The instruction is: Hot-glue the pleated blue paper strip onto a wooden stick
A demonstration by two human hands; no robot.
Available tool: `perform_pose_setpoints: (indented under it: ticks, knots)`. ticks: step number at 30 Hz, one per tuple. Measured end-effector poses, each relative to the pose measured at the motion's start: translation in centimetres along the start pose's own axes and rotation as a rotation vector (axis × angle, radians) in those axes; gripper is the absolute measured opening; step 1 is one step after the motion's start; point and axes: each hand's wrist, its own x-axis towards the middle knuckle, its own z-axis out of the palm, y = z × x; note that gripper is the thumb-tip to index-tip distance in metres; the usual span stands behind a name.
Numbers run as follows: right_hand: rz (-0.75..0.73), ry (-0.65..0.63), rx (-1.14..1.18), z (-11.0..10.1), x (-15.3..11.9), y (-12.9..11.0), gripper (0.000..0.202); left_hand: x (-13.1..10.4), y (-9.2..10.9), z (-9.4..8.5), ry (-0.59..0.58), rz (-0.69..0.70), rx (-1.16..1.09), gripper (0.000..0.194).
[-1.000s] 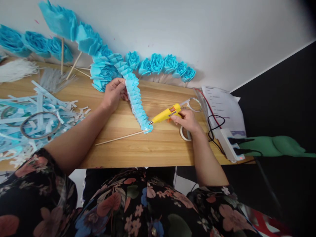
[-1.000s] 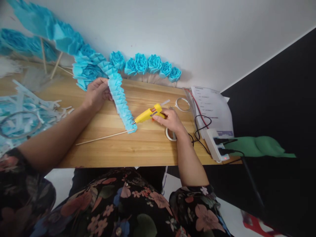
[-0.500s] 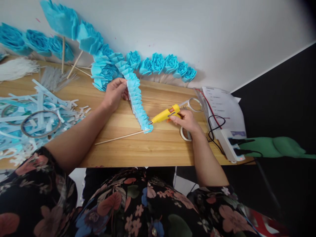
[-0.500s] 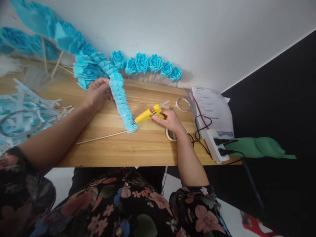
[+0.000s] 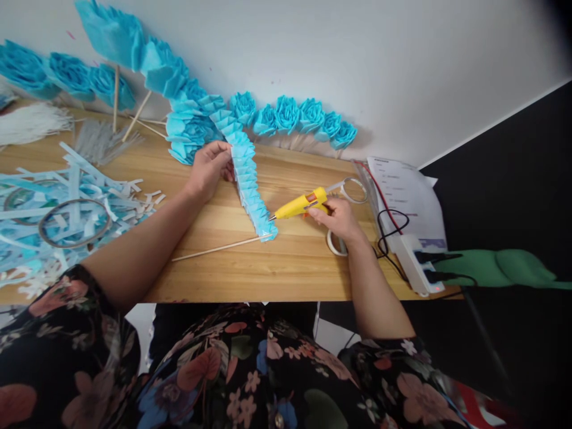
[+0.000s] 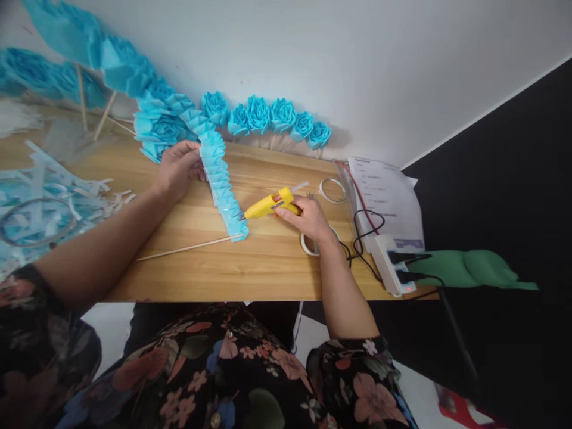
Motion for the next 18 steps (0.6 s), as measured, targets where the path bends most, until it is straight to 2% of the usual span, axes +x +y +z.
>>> perform_pose_setpoints:
  ticks: [10,18]
  knots:
    - [-0.054,0.050,-0.086,1.0,0.1,0.4,0.046,-0.1,0.2,0.1,0.023,-0.012,0.025,0.028]
    - [-0.083,0.057,-0.130,1.0,0.2,0.4,0.044,-0.1,0.2,0.0,0.019,-0.019,-0.001,0.030]
